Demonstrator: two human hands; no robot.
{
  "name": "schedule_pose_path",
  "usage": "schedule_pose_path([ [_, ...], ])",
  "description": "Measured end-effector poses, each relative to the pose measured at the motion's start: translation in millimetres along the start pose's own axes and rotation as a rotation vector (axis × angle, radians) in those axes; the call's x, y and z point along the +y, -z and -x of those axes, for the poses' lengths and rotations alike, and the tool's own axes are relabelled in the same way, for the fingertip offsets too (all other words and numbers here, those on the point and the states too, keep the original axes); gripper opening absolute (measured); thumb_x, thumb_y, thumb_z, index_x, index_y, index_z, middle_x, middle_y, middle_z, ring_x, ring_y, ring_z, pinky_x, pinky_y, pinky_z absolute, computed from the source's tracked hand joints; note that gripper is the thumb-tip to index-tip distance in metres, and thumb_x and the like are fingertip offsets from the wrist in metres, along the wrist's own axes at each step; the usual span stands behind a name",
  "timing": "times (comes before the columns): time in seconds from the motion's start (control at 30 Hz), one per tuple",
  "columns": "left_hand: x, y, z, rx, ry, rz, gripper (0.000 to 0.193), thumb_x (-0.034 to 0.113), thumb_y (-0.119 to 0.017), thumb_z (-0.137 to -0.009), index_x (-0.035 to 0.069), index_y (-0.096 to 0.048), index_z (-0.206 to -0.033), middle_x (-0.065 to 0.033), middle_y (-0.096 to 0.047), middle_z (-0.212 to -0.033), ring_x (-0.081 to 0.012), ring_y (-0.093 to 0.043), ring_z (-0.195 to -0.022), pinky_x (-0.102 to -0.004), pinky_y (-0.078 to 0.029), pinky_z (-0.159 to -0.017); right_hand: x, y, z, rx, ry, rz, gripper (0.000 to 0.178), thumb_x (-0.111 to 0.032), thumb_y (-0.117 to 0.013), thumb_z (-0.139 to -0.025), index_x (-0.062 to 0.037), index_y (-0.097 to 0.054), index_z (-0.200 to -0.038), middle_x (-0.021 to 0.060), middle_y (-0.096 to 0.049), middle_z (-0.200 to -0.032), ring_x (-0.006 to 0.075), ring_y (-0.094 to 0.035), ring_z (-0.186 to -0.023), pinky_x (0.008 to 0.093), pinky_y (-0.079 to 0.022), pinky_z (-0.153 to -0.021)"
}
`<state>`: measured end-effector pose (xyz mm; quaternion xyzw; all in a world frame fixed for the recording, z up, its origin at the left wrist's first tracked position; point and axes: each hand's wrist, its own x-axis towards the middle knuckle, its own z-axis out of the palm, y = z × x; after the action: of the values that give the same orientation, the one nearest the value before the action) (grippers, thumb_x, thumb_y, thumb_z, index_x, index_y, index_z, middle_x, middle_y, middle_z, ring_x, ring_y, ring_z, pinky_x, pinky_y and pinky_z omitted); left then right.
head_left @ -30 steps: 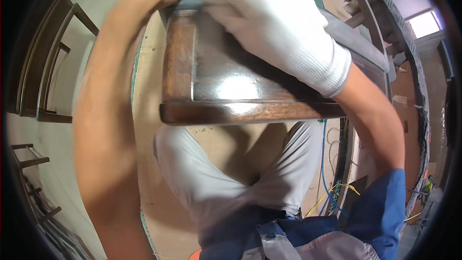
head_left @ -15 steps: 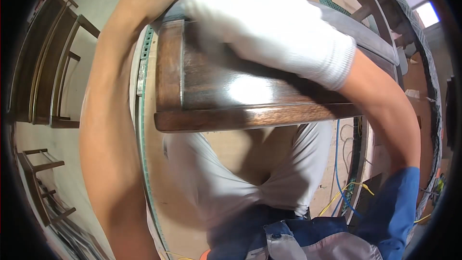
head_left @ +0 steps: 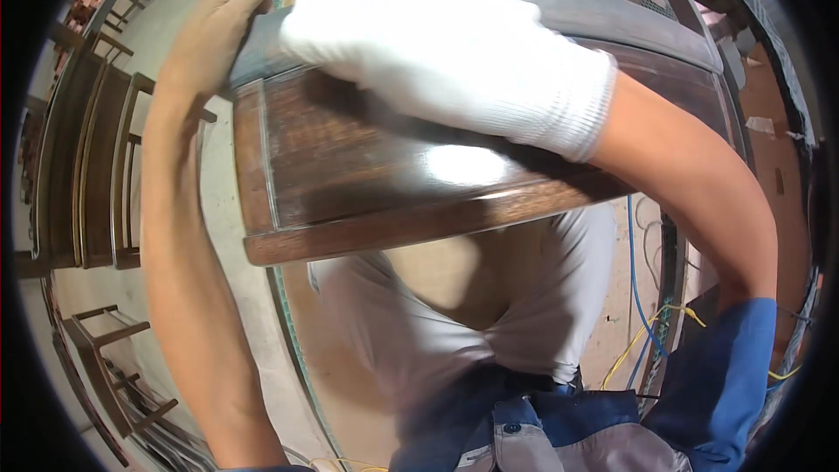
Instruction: The person sands the wooden frame and panels of a chair using a hand-held power sander and a sanding block, moving the tools along the surfaces and edges.
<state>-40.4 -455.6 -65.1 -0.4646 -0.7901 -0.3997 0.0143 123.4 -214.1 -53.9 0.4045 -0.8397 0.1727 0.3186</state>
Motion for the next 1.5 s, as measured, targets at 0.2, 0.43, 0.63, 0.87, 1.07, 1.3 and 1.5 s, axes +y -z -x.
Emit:
schedule_pose_path([
  [0.2,42,-1,-3,0.027,0.038,-0.124,0.037,0.03,-0.045,-0.11,0.0,-0.068,-0.108,-0.0003,-0.045,-0.087,-0.0144,-0.045,-0.09,-0.0284,-0.035,-0.097,20,111,107,-0.294,-0.208,0.247,0.035,-0.005,-0.071,-0.088,-0.009,-0.072,-0.123,0.0135,-0.07,-0.092,0.0243,-0.069,-0.082,0.0385,-0.057,-0.073],
  [0.43,22,1,-4,0.008,-0.047,-0.136,0.037,0.03,-0.046,-0.11,0.0,-0.067,-0.108,-0.0013,-0.046,-0.085,-0.0152,-0.046,-0.095,-0.0382,-0.021,-0.121,-5,34,4,-0.153,-0.018,0.189,0.019,-0.023,-0.057,-0.099,-0.0093,-0.069,-0.105,0.0143,-0.067,-0.093,0.0322,-0.068,-0.081,0.0411,-0.057,-0.073],
  [0.63,42,6,-11,-0.031,0.001,-0.196,0.038,0.03,-0.043,-0.112,-0.002,-0.064,-0.105,-0.0041,-0.046,-0.091,-0.0169,-0.046,-0.095,-0.0391,-0.019,-0.124,13,97,80,-0.198,-0.003,0.398,0.02,-0.022,-0.059,-0.098,-0.0108,-0.07,-0.111,0.0125,-0.068,-0.093,0.0317,-0.068,-0.082,0.0435,-0.056,-0.073],
  [0.87,38,11,-3,-0.06,0.04,-0.224,0.036,0.023,-0.041,-0.113,-0.003,-0.065,-0.104,-0.0041,-0.055,-0.091,-0.0156,-0.049,-0.089,-0.0413,-0.022,-0.124,6,53,47,0.013,-0.032,0.199,0.018,-0.025,-0.058,-0.097,-0.0118,-0.071,-0.097,0.0134,-0.07,-0.094,0.0336,-0.069,-0.083,0.0424,-0.058,-0.073],
  [1.07,68,-6,-6,0.111,0.125,-0.34,0.027,0.019,-0.047,-0.11,-0.001,-0.065,-0.11,-0.012,-0.062,-0.106,-0.0259,-0.059,-0.106,-0.0384,-0.043,-0.109,23,107,102,-0.1,-0.068,0.341,0.013,-0.019,-0.06,-0.097,-0.0127,-0.07,-0.101,0.0101,-0.068,-0.096,0.0325,-0.069,-0.089,0.041,-0.058,-0.078],
  [1.3,157,-77,-3,0.059,-0.294,-0.203,0.074,0.02,-0.094,-0.072,0.006,-0.06,-0.135,-0.0119,-0.069,-0.119,-0.0194,-0.068,-0.1,-0.0327,-0.057,-0.082,14,56,37,-0.18,-0.212,0.122,0.019,-0.024,-0.062,-0.094,-0.0117,-0.07,-0.106,0.0148,-0.071,-0.1,0.0356,-0.069,-0.089,0.0439,-0.057,-0.074],
  [1.5,149,-95,-18,0.107,-0.234,-0.386,0.052,0.001,-0.083,-0.082,0.009,-0.065,-0.131,-0.0116,-0.073,-0.096,-0.021,-0.073,-0.083,-0.0334,-0.058,-0.074,1,122,91,0.037,-0.519,0.198,0.038,-0.024,-0.063,-0.097,-0.0135,-0.065,-0.134,0.0151,-0.071,-0.115,0.0334,-0.07,-0.102,0.0417,-0.057,-0.088],
])
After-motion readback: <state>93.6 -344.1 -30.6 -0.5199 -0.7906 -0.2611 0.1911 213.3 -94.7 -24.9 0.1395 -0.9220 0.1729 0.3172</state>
